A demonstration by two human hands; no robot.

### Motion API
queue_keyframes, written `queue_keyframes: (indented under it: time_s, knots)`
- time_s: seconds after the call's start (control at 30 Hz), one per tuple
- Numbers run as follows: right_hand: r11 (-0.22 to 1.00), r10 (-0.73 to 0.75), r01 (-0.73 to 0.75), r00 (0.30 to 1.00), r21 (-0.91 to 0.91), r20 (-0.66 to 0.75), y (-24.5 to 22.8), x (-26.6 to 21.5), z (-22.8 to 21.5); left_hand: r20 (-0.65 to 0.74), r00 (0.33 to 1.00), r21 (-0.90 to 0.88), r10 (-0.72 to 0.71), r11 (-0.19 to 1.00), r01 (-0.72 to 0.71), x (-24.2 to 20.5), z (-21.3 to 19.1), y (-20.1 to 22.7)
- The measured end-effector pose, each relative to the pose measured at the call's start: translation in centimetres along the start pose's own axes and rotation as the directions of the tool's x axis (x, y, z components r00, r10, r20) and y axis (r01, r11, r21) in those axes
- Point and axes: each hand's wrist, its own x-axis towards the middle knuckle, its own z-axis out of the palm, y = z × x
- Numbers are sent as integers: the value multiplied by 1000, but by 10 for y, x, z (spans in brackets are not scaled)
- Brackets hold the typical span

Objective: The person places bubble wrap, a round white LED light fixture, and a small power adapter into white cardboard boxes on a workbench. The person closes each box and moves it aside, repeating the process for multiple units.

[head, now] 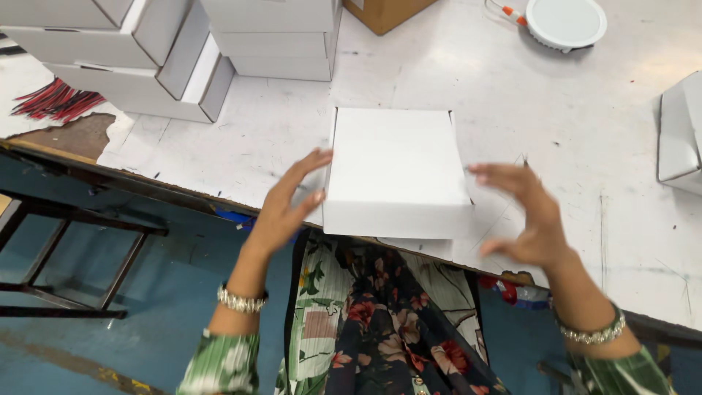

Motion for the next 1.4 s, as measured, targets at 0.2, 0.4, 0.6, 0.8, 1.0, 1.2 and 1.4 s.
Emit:
queue_keyframes:
  time_s: [0.2,0.4,0.6,0.8,1.0,1.2,1.4]
  knots:
    - [845,-238,254,967,-471,94,-13,-20,32,-56,865,598,499,710,-371,-40,23,25]
    - [897,-204,219,976,-385,78,1,7,13,-43,922,492,384,811,-315,-23,12,36]
    - [938,214,-145,957,-316,196,-12,4,16,-3,995,508,102,857,-86,-20,26,46]
    - [943,127,-135,991,-304,-44,-21,-39,41,-169,913,515,371,823,-239,-60,51,39]
    - [651,758,-731,635,202,-145,-13,-60,54,-374,898,-212,-232,964,161,-74,71,33]
    - [414,891,-820,454,396,10,25,-74,53,-259,940,-118,-223,973,198,-79,75,19]
    - [349,915,-855,400,385,60,35,-82,46,-113,903,-443,-414,834,327,-65,62,5]
